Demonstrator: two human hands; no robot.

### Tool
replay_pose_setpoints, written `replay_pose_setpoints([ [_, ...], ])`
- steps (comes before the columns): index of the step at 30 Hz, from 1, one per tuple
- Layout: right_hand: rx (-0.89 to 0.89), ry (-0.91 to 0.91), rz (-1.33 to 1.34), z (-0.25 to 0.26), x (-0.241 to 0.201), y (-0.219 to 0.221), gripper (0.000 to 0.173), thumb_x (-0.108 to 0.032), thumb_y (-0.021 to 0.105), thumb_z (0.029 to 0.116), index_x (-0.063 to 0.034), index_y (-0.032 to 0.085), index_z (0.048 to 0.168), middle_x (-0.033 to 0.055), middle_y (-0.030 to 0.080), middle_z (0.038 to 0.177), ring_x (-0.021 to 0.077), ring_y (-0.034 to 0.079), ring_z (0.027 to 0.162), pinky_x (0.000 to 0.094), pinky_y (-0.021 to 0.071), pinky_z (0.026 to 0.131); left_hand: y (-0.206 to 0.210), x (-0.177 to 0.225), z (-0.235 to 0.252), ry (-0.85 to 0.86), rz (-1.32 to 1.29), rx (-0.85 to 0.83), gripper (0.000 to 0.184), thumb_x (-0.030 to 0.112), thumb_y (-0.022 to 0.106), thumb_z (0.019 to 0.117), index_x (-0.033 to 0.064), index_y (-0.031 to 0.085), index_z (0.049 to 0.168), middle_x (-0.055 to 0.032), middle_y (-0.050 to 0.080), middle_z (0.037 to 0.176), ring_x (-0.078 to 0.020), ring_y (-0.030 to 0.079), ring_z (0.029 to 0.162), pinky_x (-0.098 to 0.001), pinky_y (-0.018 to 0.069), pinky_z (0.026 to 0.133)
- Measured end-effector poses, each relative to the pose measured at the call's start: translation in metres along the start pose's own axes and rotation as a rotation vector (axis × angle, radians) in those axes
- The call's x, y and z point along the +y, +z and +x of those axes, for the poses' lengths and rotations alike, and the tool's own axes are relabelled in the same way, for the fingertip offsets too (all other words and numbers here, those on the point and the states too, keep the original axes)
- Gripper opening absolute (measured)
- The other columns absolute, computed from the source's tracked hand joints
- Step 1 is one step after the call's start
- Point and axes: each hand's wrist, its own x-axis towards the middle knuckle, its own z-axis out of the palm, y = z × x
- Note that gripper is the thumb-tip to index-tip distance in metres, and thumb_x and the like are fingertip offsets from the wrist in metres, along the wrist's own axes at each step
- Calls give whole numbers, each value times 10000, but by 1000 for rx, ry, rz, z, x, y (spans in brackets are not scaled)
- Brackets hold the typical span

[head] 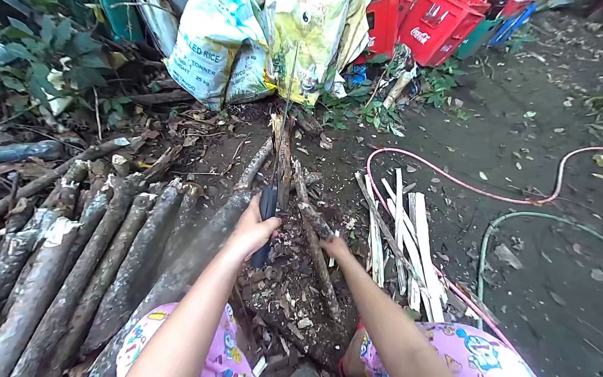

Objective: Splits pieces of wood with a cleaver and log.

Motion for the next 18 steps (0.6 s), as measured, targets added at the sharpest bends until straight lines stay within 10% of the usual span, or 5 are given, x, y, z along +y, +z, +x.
replay_pose_setpoints([
  [4,-80,174,-330,5,59,62,774,-375,758,928,38,441,1500,295,501,1484,451,516,1359,598,432,1109,-11,3,4,28,4,6,495,95,629,1016,20,384,1440,-56,584,861,-85,607,606,-229,556,603],
  [12,53,262,-689,41,63,101,700,-221,786,863,28,477,1439,249,555,1433,404,542,1342,566,479,1040,-29,5,7,58,-29,-21,473,156,633,1014,26,414,1413,-25,585,829,-80,601,587,-227,556,579],
  [18,95,378,-224,14,27,80,663,-199,750,869,2,443,1422,227,656,1289,355,675,1177,531,561,940,-24,5,5,32,-73,-13,445,162,621,1036,32,411,1406,-37,577,817,-91,595,582,-236,554,582],
])
